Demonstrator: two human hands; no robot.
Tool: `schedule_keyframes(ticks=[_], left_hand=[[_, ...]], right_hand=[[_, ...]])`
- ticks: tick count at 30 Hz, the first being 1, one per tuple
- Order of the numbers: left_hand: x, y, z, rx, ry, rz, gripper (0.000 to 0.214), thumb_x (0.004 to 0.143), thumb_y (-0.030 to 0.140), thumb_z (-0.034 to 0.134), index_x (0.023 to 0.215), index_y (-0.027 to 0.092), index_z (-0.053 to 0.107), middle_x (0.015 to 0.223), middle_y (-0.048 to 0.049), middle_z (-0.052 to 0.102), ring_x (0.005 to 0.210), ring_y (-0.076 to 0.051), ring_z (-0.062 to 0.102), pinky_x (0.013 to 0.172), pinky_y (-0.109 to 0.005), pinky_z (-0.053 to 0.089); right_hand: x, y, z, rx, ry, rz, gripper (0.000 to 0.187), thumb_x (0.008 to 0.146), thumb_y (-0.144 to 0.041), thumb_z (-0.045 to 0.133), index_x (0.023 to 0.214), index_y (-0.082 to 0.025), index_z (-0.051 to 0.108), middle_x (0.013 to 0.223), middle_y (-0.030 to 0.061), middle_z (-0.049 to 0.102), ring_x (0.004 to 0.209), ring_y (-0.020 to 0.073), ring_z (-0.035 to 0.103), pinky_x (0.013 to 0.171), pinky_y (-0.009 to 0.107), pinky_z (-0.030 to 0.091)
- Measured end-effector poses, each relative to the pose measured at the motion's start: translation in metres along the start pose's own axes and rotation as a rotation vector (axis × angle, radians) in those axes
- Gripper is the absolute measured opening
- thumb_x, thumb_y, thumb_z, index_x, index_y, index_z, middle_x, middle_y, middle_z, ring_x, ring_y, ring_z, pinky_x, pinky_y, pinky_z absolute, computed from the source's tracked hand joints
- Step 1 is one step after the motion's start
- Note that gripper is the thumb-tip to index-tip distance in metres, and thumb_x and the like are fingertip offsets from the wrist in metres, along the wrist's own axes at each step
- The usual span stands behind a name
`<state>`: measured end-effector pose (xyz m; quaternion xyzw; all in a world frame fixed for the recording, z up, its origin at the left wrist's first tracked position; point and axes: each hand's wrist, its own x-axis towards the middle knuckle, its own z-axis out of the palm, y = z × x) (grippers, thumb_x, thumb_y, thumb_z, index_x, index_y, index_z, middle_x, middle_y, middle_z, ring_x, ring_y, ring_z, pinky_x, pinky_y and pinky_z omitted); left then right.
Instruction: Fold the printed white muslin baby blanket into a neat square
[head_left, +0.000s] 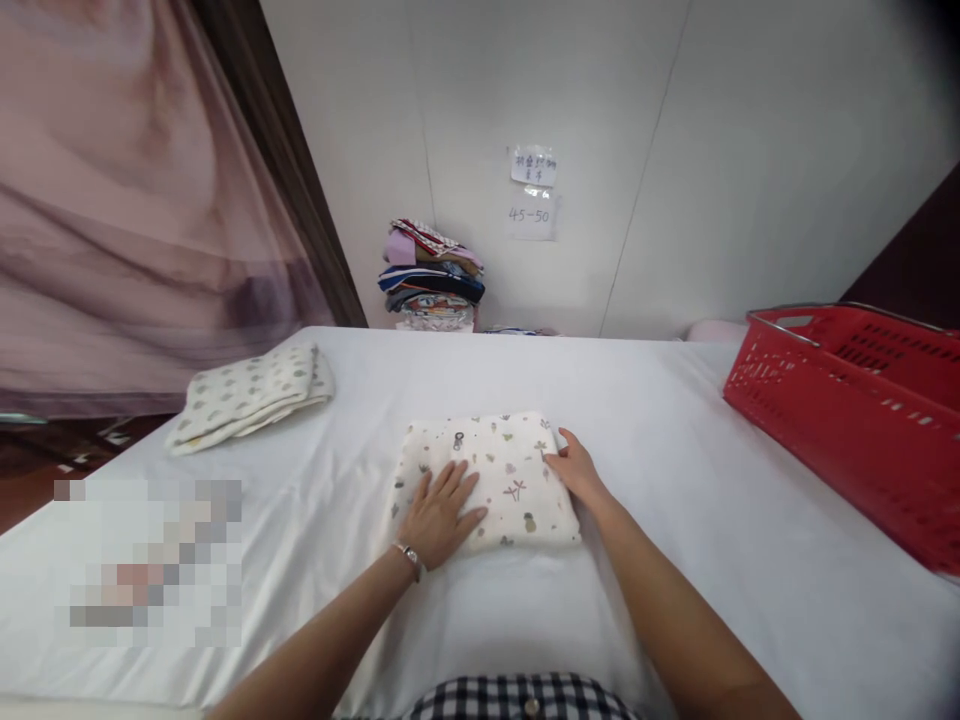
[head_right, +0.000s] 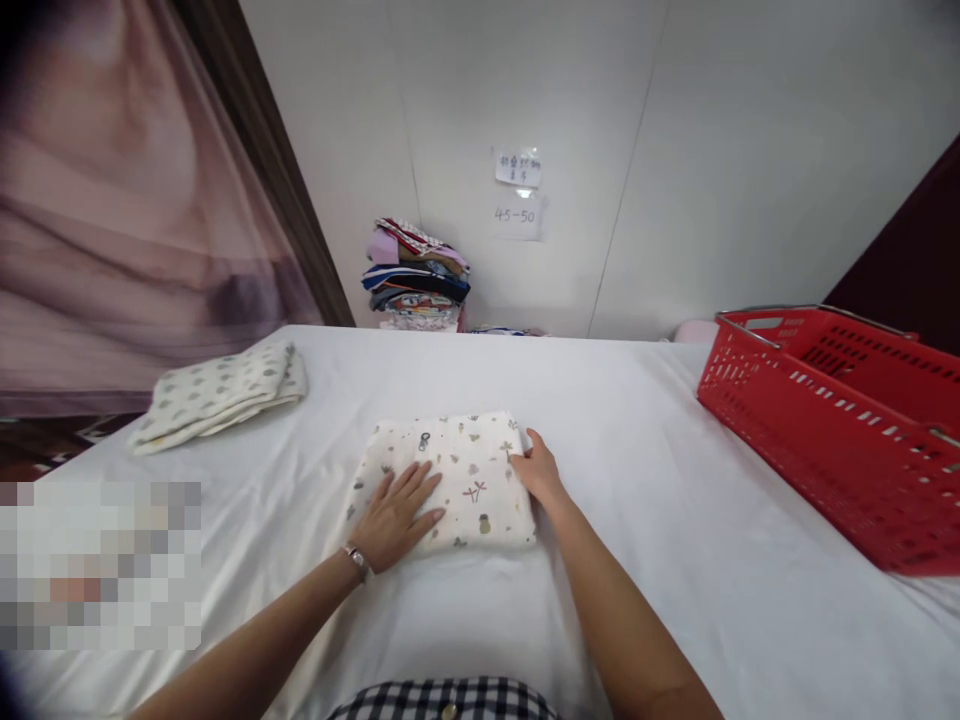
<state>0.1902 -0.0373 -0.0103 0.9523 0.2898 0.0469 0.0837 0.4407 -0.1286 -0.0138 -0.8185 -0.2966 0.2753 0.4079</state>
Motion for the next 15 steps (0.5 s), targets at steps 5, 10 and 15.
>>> schedule_keyframes(ticks=[5,10,15], left_hand=[[-0.003,-0.009,-0.016,-0.166,0.057,-0.07,0.052,0.086,0.052,0.034,0.127,0.024,0.048,0.141,-0.0055,0.038,0.132,-0.022,0.03,0.109,-0.044,0.022],[-0.015,-0.045,-0.032,-0.33,0.19,-0.511,0.054,0.083,0.05,0.041,0.124,0.017,0.049,0.134,-0.0115,0.046,0.119,-0.024,0.047,0.1,-0.038,0.037],[-0.023,-0.066,-0.026,-0.59,0.098,-0.76,0.057,0.077,0.053,0.049,0.121,0.016,0.05,0.113,-0.0118,0.062,0.1,-0.024,0.06,0.087,-0.034,0.045]], right_hand=[[0.003,0.007,-0.004,-0.125,-0.012,-0.02,0.077,0.073,-0.037,0.056,0.141,-0.018,0.025,0.092,0.0053,0.064,0.082,0.0188,0.06,0.077,0.03,0.043],[0.008,0.0,-0.012,-0.091,-0.098,0.061,0.082,0.074,-0.05,0.056,0.142,-0.018,0.023,0.103,0.0107,0.063,0.086,0.0202,0.062,0.081,0.032,0.044],[0.005,-0.015,-0.01,0.108,-0.113,0.122,0.082,0.067,-0.047,0.067,0.137,-0.019,0.033,0.099,0.0124,0.065,0.082,0.0233,0.063,0.08,0.039,0.046]])
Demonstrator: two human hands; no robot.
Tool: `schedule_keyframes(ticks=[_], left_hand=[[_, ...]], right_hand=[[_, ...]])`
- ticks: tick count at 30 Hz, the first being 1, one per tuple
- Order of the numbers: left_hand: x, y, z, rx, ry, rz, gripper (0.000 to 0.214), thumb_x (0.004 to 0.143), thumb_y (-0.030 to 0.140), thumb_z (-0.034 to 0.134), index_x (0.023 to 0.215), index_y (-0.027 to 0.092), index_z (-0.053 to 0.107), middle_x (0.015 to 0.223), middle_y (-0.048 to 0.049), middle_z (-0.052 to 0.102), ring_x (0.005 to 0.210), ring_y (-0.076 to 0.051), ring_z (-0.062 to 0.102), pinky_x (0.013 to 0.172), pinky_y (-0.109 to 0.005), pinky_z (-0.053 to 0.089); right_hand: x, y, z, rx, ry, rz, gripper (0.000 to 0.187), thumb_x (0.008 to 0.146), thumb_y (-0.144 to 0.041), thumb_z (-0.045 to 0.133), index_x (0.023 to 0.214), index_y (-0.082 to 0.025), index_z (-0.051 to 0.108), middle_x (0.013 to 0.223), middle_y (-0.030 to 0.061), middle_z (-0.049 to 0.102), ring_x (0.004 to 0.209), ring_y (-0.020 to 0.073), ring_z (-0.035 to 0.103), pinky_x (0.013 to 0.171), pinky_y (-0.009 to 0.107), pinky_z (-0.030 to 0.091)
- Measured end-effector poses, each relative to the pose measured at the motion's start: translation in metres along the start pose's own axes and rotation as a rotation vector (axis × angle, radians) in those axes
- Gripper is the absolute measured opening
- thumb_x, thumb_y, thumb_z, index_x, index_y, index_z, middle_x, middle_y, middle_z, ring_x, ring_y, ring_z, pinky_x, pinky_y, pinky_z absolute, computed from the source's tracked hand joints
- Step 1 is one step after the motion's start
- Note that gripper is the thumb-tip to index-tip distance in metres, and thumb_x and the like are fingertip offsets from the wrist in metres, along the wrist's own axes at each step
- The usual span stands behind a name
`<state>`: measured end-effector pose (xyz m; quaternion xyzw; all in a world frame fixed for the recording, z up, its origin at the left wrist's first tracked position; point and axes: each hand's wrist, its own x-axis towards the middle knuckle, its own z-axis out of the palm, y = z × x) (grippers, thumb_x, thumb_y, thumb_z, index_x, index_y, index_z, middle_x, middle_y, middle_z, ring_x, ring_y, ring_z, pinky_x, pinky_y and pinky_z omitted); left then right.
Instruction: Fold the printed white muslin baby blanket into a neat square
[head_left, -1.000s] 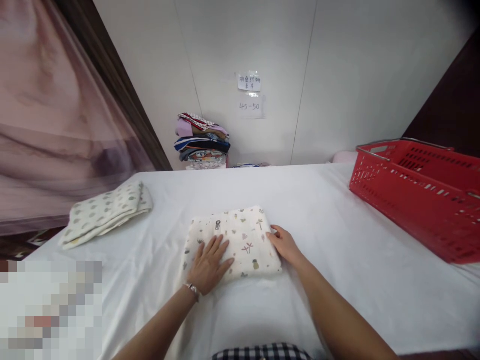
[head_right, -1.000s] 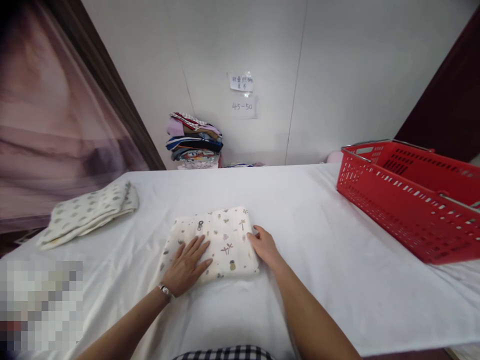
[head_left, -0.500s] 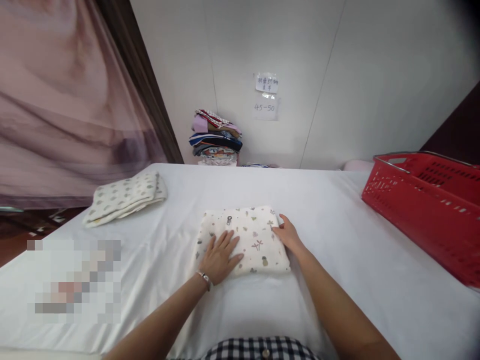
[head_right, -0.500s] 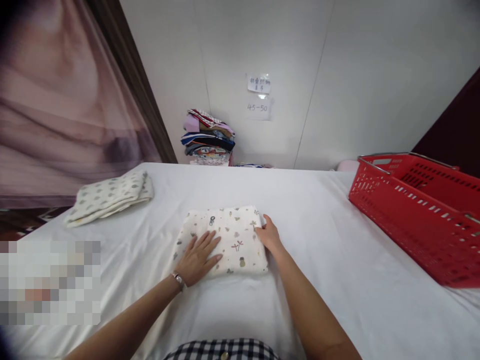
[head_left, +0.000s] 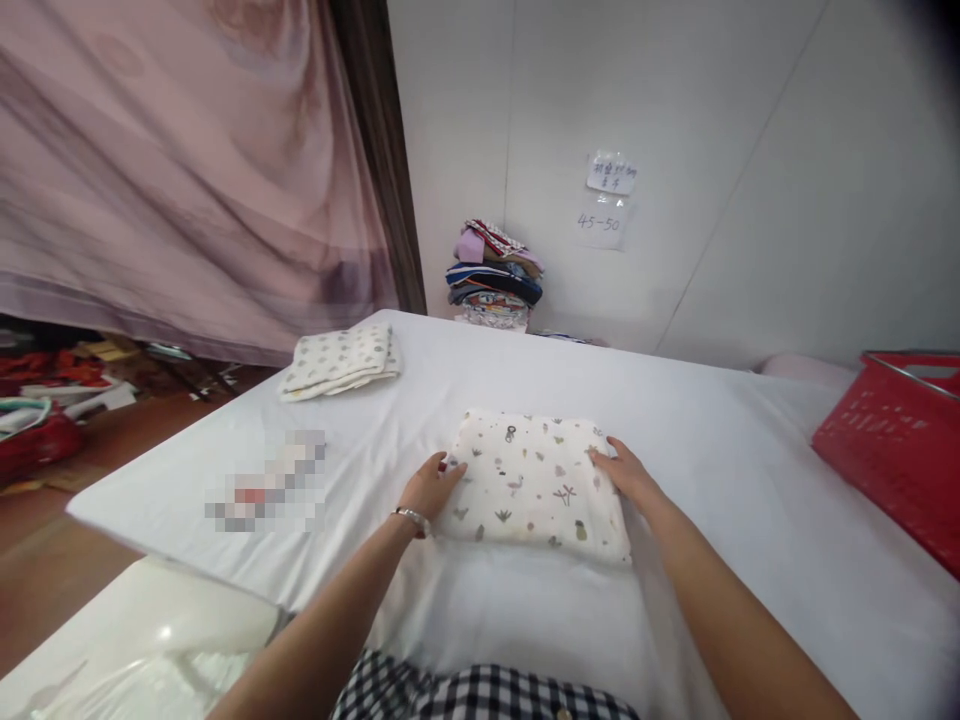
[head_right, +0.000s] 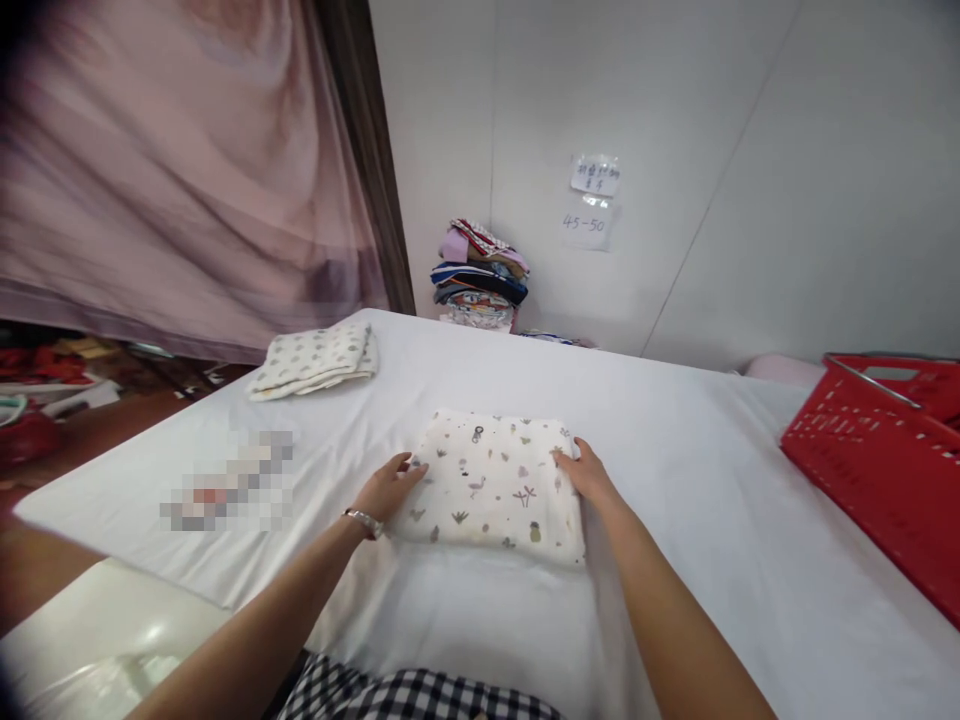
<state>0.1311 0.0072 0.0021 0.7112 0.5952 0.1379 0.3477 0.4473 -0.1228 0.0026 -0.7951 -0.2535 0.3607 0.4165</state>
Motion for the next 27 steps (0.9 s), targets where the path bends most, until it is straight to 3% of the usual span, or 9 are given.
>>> schedule_keyframes(ticks=[2,5,8,11,15,18,20,23,27], left_hand=[[0.002,-0.001,0.001,-0.119,-0.058,-0.059,0.055,0.074,0.053,0.055,0.113,0.015,0.055,0.107,-0.0125,0.065,0.096,-0.025,0.062,0.083,-0.034,0.048],[0.004,0.001,0.001,-0.402,-0.245,-0.147,0.045,0.072,0.052,0.058,0.097,0.014,0.059,0.097,-0.0122,0.068,0.088,-0.024,0.065,0.073,-0.032,0.052],[0.007,0.006,-0.001,-0.642,-0.387,-0.188,0.04,0.07,0.047,0.062,0.092,0.014,0.058,0.092,-0.0118,0.069,0.082,-0.023,0.066,0.068,-0.032,0.054],[0.019,0.017,-0.012,-0.69,-0.412,-0.127,0.041,0.063,0.042,0.068,0.092,0.014,0.057,0.087,-0.0102,0.07,0.078,-0.023,0.066,0.068,-0.034,0.054],[0.061,0.053,-0.051,-0.462,-0.312,0.091,0.048,0.057,0.044,0.071,0.094,0.014,0.06,0.087,-0.0073,0.069,0.079,-0.023,0.065,0.07,-0.033,0.052],[0.107,0.089,-0.083,-0.193,-0.174,0.22,0.049,0.059,0.039,0.071,0.1,0.015,0.062,0.097,-0.0054,0.067,0.089,-0.021,0.061,0.076,-0.028,0.049],[0.135,0.107,-0.092,0.048,-0.079,0.28,0.047,0.061,0.036,0.071,0.103,0.016,0.063,0.105,-0.0054,0.065,0.095,-0.022,0.059,0.08,-0.028,0.047],[0.159,0.114,-0.081,0.235,-0.006,0.285,0.049,0.063,0.034,0.07,0.108,0.016,0.061,0.109,-0.0088,0.063,0.097,-0.024,0.059,0.083,-0.031,0.046],[0.15,0.09,-0.049,0.226,0.021,0.316,0.041,0.076,0.036,0.059,0.113,0.017,0.058,0.116,-0.0094,0.06,0.102,-0.023,0.057,0.087,-0.03,0.044]], right_hand=[[-0.004,-0.003,0.003,0.215,-0.061,0.043,0.088,0.064,-0.045,0.071,0.138,-0.021,0.03,0.098,0.0129,0.066,0.079,0.024,0.065,0.074,0.039,0.049],[-0.008,-0.003,0.005,0.442,-0.062,0.096,0.103,0.059,-0.038,0.078,0.142,-0.022,0.019,0.112,0.0159,0.062,0.082,0.0242,0.065,0.07,0.038,0.052],[-0.011,-0.004,0.004,0.525,-0.056,0.111,0.108,0.058,-0.032,0.079,0.144,-0.022,0.014,0.124,0.0175,0.054,0.087,0.0243,0.064,0.071,0.037,0.053],[-0.015,-0.008,0.001,0.596,-0.076,0.077,0.11,0.057,-0.026,0.079,0.144,-0.023,0.012,0.123,0.016,0.056,0.09,0.0246,0.064,0.072,0.036,0.053],[-0.026,-0.017,0.006,0.754,-0.02,0.017,0.103,0.059,-0.02,0.077,0.142,-0.028,0.015,0.117,0.009,0.061,0.093,0.0208,0.063,0.072,0.031,0.054],[-0.036,-0.021,0.026,0.856,-0.043,-0.047,0.083,0.061,-0.019,0.074,0.131,-0.034,0.033,0.115,0.0028,0.062,0.091,0.019,0.063,0.068,0.03,0.055],[-0.041,-0.019,0.045,0.895,-0.093,-0.049,0.07,0.062,-0.019,0.073,0.123,-0.033,0.041,0.111,0.0011,0.064,0.086,0.0185,0.065,0.065,0.03,0.055],[-0.046,-0.009,0.068,0.918,-0.204,0.045,0.07,0.065,-0.02,0.072,0.125,-0.03,0.037,0.099,0.0024,0.067,0.078,0.019,0.066,0.069,0.035,0.056],[-0.043,0.006,0.069,0.925,-0.21,0.125,0.104,0.067,-0.022,0.073,0.14,-0.027,-0.001,0.09,0.0055,0.069,0.08,0.0209,0.067,0.078,0.04,0.055]])
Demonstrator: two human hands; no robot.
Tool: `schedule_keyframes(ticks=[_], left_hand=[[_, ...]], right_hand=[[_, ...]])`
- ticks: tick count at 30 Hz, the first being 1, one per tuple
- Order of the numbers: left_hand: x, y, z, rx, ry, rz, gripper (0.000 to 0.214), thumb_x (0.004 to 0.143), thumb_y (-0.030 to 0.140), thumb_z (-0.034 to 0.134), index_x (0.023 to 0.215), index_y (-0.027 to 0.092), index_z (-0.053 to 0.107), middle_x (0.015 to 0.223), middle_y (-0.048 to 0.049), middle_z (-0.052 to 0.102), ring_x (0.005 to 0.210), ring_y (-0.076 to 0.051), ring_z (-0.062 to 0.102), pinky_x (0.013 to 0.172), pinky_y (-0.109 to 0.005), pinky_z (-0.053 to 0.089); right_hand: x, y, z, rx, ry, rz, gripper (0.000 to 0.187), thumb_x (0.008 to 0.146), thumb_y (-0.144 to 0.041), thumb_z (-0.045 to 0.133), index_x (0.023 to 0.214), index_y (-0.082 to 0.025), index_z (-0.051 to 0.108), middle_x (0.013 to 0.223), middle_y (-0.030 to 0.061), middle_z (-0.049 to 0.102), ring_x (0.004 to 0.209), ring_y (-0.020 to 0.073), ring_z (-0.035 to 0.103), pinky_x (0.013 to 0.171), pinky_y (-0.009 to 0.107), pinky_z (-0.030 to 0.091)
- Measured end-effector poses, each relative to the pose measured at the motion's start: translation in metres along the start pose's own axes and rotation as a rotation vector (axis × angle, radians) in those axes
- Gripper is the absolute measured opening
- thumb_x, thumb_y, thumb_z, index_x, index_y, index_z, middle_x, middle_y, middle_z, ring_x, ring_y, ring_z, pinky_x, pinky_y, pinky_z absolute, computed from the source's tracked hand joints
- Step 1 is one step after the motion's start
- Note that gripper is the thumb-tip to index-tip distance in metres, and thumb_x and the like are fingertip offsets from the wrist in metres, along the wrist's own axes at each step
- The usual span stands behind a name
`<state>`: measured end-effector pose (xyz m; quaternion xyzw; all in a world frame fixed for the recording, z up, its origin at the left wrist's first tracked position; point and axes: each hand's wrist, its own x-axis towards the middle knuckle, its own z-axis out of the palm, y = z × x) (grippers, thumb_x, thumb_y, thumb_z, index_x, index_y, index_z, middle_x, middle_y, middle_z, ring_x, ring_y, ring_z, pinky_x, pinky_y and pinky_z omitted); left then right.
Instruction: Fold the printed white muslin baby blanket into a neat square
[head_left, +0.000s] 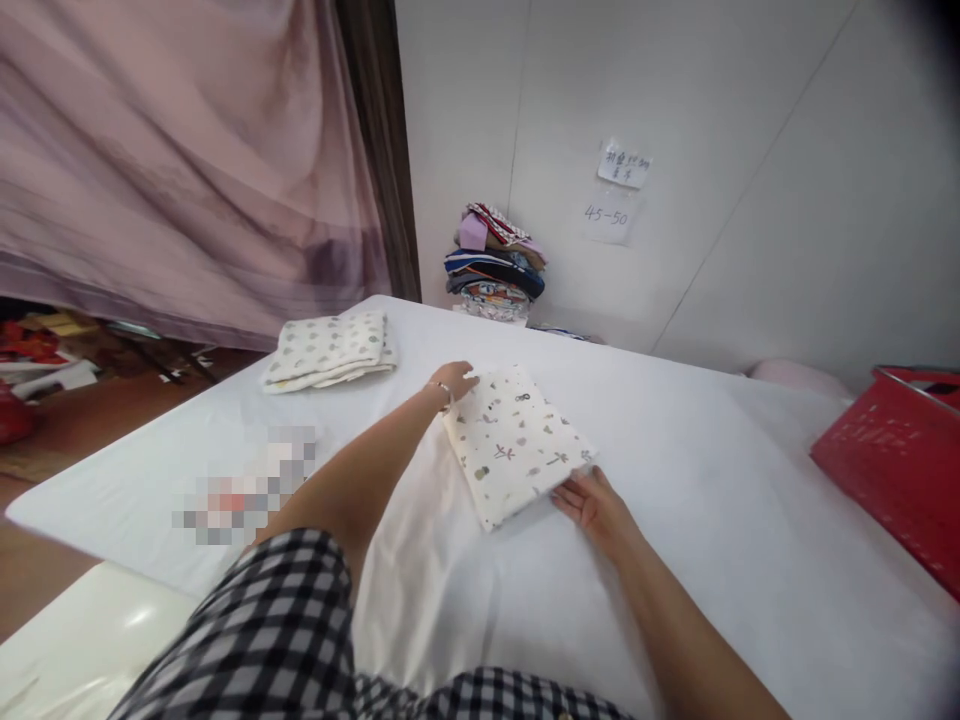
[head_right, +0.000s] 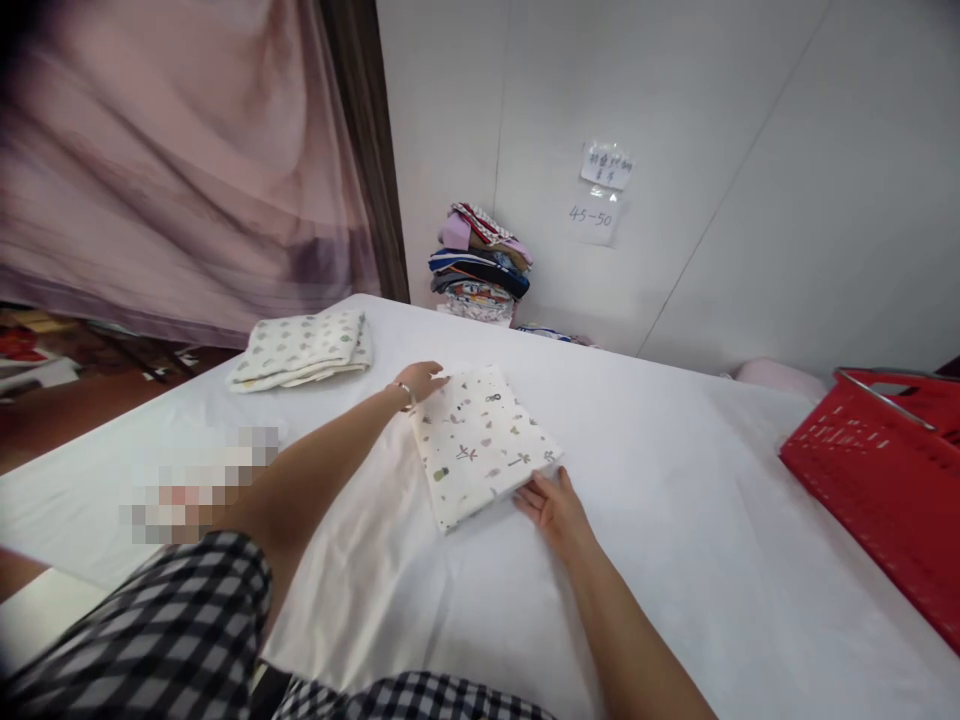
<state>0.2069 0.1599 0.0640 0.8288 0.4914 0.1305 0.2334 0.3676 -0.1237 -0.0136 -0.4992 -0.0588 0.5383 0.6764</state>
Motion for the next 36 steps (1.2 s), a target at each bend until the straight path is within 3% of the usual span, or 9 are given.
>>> schedule_keyframes(ticks=[2,5,9,12,15,21,25,32,36], left_hand=[[-0.024,-0.005,0.014,-0.009,0.039,0.026,0.04,0.081,0.04,0.051,0.115,0.019,0.057,0.12,-0.0083,0.057,0.104,-0.021,0.055,0.09,-0.03,0.042],[-0.076,-0.001,0.032,-0.065,0.154,0.161,0.04,0.084,0.043,0.043,0.113,0.019,0.057,0.116,-0.0069,0.059,0.104,-0.02,0.055,0.093,-0.031,0.04],[-0.154,0.025,0.062,-0.077,0.149,0.463,0.044,0.08,0.049,0.05,0.113,0.02,0.057,0.113,-0.0069,0.061,0.108,-0.022,0.052,0.097,-0.039,0.037],[-0.185,0.037,0.084,0.018,0.089,0.575,0.055,0.074,0.046,0.059,0.123,0.021,0.051,0.124,-0.0085,0.055,0.116,-0.025,0.046,0.1,-0.042,0.032],[-0.182,0.036,0.094,0.024,0.039,0.502,0.036,0.082,0.032,0.05,0.116,0.024,0.057,0.117,-0.0063,0.06,0.111,-0.022,0.05,0.098,-0.04,0.034],[-0.156,0.033,0.094,-0.11,0.022,0.111,0.031,0.084,0.035,0.043,0.102,0.023,0.066,0.106,-0.0029,0.067,0.1,-0.021,0.059,0.086,-0.03,0.044],[-0.166,0.046,0.093,-0.036,0.025,0.124,0.034,0.081,0.029,0.047,0.112,0.022,0.06,0.109,-0.0035,0.065,0.103,-0.02,0.058,0.092,-0.03,0.04],[-0.174,0.081,0.103,0.249,0.104,0.387,0.053,0.073,0.036,0.06,0.123,0.022,0.048,0.13,-0.0088,0.05,0.118,-0.028,0.043,0.099,-0.044,0.03],[-0.154,0.091,0.104,0.249,-0.004,0.259,0.035,0.08,0.03,0.049,0.114,0.022,0.054,0.118,-0.0104,0.058,0.11,-0.028,0.05,0.091,-0.042,0.037]], right_hand=[[0.001,-0.006,-0.007,0.0,0.034,0.012,0.113,0.066,-0.022,0.075,0.139,-0.026,-0.012,0.091,0.0065,0.069,0.085,0.022,0.067,0.078,0.04,0.055],[0.005,-0.015,-0.01,-0.001,0.052,-0.007,0.11,0.066,-0.023,0.075,0.14,-0.026,-0.007,0.089,0.0051,0.069,0.084,0.0212,0.067,0.078,0.039,0.055],[0.012,-0.017,-0.003,0.041,0.065,-0.046,0.085,0.071,-0.023,0.069,0.135,-0.028,0.013,0.081,0.0012,0.067,0.074,0.0184,0.067,0.077,0.039,0.055],[0.014,-0.013,-0.001,0.093,0.038,-0.051,0.06,0.073,-0.023,0.066,0.123,-0.025,0.032,0.079,0.0012,0.066,0.073,0.0174,0.067,0.075,0.038,0.056],[0.014,-0.008,-0.006,0.14,0.011,-0.096,0.054,0.074,-0.023,0.065,0.119,-0.024,0.036,0.079,0.0014,0.066,0.074,0.0169,0.066,0.076,0.037,0.056],[0.015,-0.001,-0.016,0.139,-0.057,-0.21,0.087,0.069,-0.022,0.068,0.137,-0.027,0.013,0.089,0.0014,0.067,0.082,0.0177,0.066,0.077,0.038,0.055],[0.015,-0.001,-0.017,0.135,-0.076,-0.231,0.093,0.067,-0.015,0.067,0.14,-0.029,0.011,0.09,-0.0013,0.067,0.078,0.0159,0.065,0.072,0.034,0.056],[0.016,0.001,-0.016,0.062,-0.136,-0.301,0.085,0.065,-0.017,0.07,0.136,-0.029,0.026,0.122,0.003,0.056,0.084,0.0143,0.063,0.065,0.028,0.055],[0.016,0.001,-0.015,0.045,-0.128,-0.307,0.086,0.063,-0.017,0.071,0.135,-0.031,0.026,0.13,0.0037,0.049,0.085,0.0136,0.062,0.06,0.025,0.054]])
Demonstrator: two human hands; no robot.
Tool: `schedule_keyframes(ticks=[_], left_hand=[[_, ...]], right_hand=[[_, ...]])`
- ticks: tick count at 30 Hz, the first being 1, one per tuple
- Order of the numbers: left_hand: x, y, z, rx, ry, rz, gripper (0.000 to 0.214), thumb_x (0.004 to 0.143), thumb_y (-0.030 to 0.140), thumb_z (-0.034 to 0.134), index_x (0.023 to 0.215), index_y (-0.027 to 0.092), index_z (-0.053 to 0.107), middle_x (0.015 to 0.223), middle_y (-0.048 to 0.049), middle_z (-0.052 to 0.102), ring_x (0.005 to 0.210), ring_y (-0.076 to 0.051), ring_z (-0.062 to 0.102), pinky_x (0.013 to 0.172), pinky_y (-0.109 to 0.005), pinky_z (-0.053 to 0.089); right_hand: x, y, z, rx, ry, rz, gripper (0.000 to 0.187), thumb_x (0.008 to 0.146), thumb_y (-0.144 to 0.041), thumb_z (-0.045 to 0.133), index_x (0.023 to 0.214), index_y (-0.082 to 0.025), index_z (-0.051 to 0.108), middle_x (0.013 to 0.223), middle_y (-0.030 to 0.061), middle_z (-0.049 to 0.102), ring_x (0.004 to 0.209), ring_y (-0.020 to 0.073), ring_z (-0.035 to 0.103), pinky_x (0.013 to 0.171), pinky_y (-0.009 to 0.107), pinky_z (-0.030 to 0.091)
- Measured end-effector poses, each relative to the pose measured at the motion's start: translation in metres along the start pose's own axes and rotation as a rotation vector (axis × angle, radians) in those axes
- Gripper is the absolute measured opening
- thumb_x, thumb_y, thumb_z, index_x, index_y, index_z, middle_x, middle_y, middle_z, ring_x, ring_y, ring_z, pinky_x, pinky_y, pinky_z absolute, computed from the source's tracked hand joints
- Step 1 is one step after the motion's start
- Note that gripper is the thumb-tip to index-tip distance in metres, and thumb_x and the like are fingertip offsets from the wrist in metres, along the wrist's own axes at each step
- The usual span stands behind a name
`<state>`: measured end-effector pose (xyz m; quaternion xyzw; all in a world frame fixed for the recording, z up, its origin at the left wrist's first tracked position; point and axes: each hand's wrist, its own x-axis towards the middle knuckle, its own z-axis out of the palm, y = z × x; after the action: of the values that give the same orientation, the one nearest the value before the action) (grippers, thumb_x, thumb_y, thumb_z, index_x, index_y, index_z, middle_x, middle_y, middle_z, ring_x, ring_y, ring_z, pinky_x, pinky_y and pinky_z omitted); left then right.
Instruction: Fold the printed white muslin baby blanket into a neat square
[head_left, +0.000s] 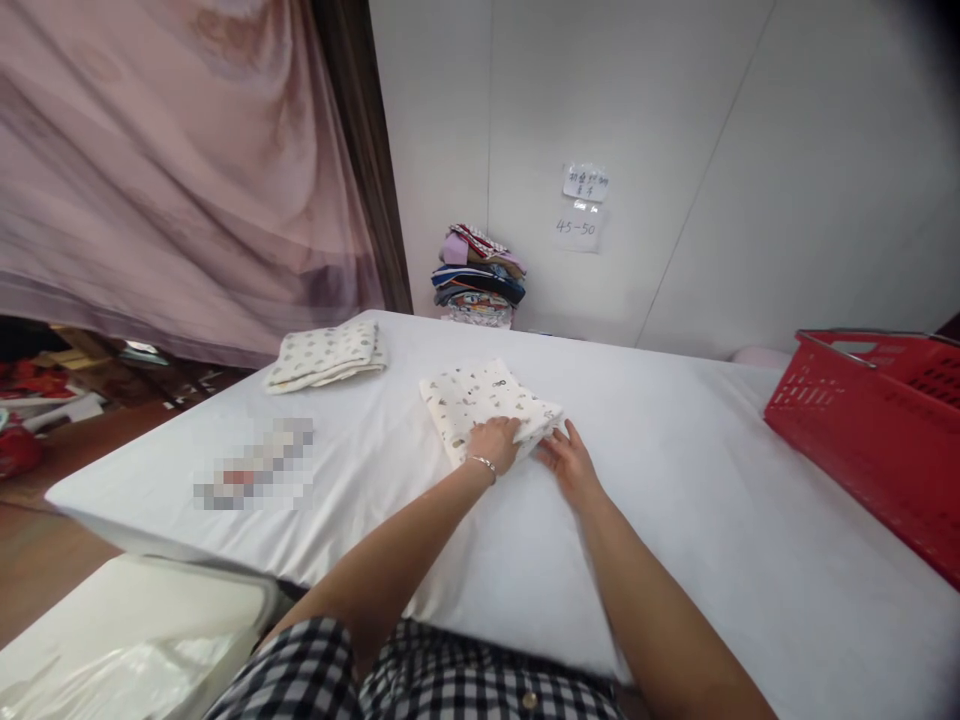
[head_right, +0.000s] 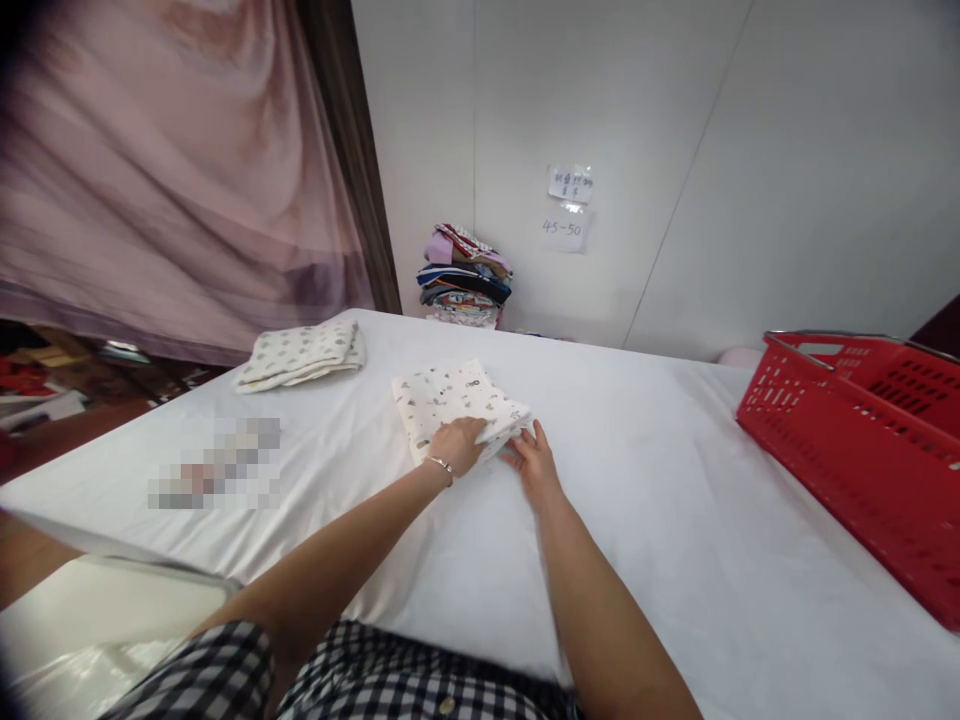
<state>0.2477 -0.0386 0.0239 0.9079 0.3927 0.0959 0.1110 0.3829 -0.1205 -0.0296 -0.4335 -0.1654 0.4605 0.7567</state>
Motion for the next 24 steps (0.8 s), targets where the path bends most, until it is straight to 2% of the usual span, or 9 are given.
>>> schedule_keyframes(ticks=[2,5,9,11,13,17,20,24], left_hand=[[0.009,-0.005,-0.001,-0.02,-0.044,-0.081,0.03,0.083,0.029,0.042,0.108,0.021,0.058,0.106,-0.0113,0.063,0.099,-0.027,0.057,0.081,-0.04,0.043],[0.017,-0.016,-0.003,-0.049,-0.07,-0.143,0.033,0.085,0.033,0.037,0.11,0.023,0.057,0.103,-0.0092,0.065,0.092,-0.024,0.06,0.072,-0.033,0.045],[0.02,-0.021,-0.005,-0.065,-0.107,-0.16,0.033,0.084,0.036,0.038,0.109,0.024,0.058,0.103,-0.0063,0.065,0.091,-0.022,0.061,0.069,-0.028,0.045],[0.02,-0.019,-0.005,-0.056,-0.12,-0.155,0.033,0.084,0.036,0.038,0.108,0.025,0.058,0.103,-0.0062,0.065,0.091,-0.022,0.06,0.07,-0.029,0.045],[0.018,-0.015,-0.005,-0.04,-0.126,-0.141,0.033,0.083,0.035,0.039,0.108,0.025,0.058,0.103,-0.0066,0.065,0.093,-0.023,0.06,0.072,-0.031,0.045],[0.007,-0.005,-0.003,-0.009,-0.104,-0.071,0.038,0.079,0.037,0.049,0.114,0.024,0.054,0.114,-0.0071,0.06,0.106,-0.025,0.053,0.086,-0.036,0.041],[-0.005,-0.001,0.0,0.057,-0.04,0.025,0.052,0.074,0.038,0.057,0.123,0.024,0.045,0.126,-0.0076,0.051,0.115,-0.026,0.046,0.095,-0.041,0.034],[-0.02,-0.007,0.003,0.157,0.024,0.102,0.05,0.075,0.031,0.059,0.122,0.022,0.044,0.123,-0.0089,0.052,0.113,-0.026,0.047,0.091,-0.042,0.036]], right_hand=[[0.0,0.0,0.0,-0.007,-0.001,0.002,0.087,0.063,-0.018,0.071,0.136,-0.031,0.026,0.133,0.0038,0.047,0.085,0.0136,0.062,0.058,0.024,0.054],[0.005,-0.001,-0.002,-0.02,0.011,0.014,0.085,0.064,-0.018,0.07,0.136,-0.03,0.026,0.131,0.0044,0.049,0.079,0.0121,0.062,0.049,0.02,0.049],[0.02,-0.004,-0.006,-0.065,0.126,0.047,0.076,0.068,-0.018,0.065,0.135,-0.022,0.029,0.101,0.005,0.064,0.063,0.0103,0.06,0.038,0.016,0.037],[0.03,-0.008,-0.005,-0.092,0.171,0.052,0.068,0.07,-0.021,0.063,0.132,-0.02,0.033,0.085,0.0032,0.065,0.056,0.0094,0.057,0.035,0.016,0.033],[0.037,-0.012,-0.003,-0.116,0.186,0.048,0.056,0.072,-0.025,0.063,0.124,-0.018,0.043,0.074,0.0013,0.064,0.05,0.0082,0.054,0.033,0.015,0.03],[0.042,-0.018,0.002,-0.183,0.167,0.044,0.031,0.07,-0.037,0.066,0.092,-0.015,0.06,0.064,0.0002,0.06,0.043,0.006,0.048,0.031,0.015,0.023],[0.041,-0.019,0.003,-0.212,0.16,0.046,0.039,0.072,-0.053,0.061,0.085,-0.016,0.059,0.065,0.0011,0.061,0.042,0.0059,0.048,0.031,0.016,0.024],[0.042,-0.019,-0.001,-0.257,0.145,0.089,0.049,0.072,-0.063,0.054,0.087,-0.017,0.057,0.069,0.002,0.062,0.041,0.0064,0.049,0.03,0.016,0.023]])
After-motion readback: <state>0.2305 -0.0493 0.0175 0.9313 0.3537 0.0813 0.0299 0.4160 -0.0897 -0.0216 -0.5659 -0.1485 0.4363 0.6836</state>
